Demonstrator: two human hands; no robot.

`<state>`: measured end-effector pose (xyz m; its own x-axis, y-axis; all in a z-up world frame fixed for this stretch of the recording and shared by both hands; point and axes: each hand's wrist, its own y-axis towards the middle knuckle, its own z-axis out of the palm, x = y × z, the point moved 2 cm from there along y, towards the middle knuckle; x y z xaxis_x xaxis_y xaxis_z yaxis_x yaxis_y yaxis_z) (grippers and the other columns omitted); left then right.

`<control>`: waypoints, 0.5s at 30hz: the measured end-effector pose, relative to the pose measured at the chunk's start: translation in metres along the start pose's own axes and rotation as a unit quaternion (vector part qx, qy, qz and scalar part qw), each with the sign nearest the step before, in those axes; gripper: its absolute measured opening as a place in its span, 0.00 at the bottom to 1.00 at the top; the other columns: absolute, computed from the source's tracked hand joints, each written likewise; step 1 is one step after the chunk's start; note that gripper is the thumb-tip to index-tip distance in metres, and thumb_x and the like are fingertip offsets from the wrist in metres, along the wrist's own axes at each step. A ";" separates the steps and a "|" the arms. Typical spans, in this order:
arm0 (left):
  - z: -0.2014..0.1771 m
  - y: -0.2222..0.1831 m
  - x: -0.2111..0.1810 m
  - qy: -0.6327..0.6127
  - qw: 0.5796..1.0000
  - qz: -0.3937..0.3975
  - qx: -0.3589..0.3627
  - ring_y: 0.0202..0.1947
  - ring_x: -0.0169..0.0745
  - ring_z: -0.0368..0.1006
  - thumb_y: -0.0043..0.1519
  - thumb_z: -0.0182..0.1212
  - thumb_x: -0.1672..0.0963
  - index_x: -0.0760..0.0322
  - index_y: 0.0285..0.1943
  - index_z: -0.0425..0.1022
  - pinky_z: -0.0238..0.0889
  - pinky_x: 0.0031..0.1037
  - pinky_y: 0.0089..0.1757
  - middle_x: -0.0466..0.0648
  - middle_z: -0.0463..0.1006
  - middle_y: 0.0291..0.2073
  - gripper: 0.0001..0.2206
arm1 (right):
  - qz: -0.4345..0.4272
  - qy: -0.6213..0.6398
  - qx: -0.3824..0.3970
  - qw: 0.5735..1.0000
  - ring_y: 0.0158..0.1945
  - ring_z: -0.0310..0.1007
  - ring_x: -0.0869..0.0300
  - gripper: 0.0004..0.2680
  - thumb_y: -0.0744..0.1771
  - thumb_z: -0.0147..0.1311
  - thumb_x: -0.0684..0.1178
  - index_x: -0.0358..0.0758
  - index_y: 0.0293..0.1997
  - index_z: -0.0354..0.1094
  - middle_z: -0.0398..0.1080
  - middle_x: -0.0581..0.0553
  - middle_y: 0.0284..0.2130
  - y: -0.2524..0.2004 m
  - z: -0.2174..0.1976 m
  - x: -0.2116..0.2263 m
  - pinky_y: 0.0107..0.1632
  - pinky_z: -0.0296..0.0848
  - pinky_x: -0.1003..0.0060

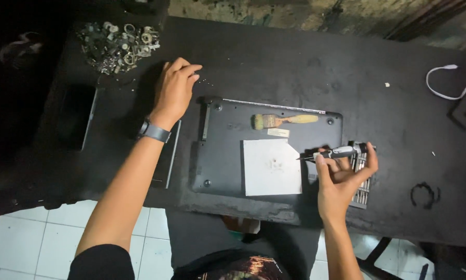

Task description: A person is repairing a laptop at a workbench, using a screwdriver to remove screws from an internal component and a brush to clean the parts.

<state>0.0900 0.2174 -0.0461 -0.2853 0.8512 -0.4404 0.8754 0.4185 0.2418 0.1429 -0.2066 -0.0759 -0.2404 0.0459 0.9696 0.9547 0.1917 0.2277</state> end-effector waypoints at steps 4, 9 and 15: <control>-0.030 -0.009 -0.027 -0.012 1.000 0.008 -0.026 0.52 0.62 0.68 0.68 0.61 0.61 0.63 0.57 0.80 0.67 0.47 0.48 0.53 0.72 0.51 0.10 | 0.008 0.004 -0.002 1.000 0.46 0.77 0.54 0.32 0.70 0.53 0.31 0.54 0.77 0.32 0.70 0.28 0.52 -0.002 0.002 0.002 0.53 0.74 0.58; -0.053 -0.063 -0.106 -0.162 0.985 0.037 -0.043 0.47 0.59 0.70 0.71 0.55 0.57 0.62 0.49 0.77 0.65 0.44 0.46 0.52 0.73 0.43 0.07 | 0.019 0.007 -0.010 1.000 0.49 0.77 0.51 0.31 0.71 0.54 0.34 0.58 0.76 0.32 0.70 0.30 0.51 -0.002 -0.006 -0.009 0.57 0.73 0.55; -0.034 -0.135 -0.164 -0.161 0.975 -0.014 0.152 0.54 0.68 0.62 0.56 0.73 0.50 0.72 0.65 0.68 0.60 0.48 0.50 0.63 0.65 0.55 0.32 | 0.008 0.010 -0.033 0.999 0.53 0.76 0.49 0.25 0.74 0.49 0.40 0.55 0.76 0.33 0.71 0.30 0.49 -0.001 0.001 0.011 0.61 0.71 0.51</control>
<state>0.0055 0.0318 0.0231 -0.2164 0.6763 -0.7041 0.9580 0.2860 -0.0198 0.1390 -0.2049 -0.0660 -0.2224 0.0281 0.9745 0.9680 0.1257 0.2173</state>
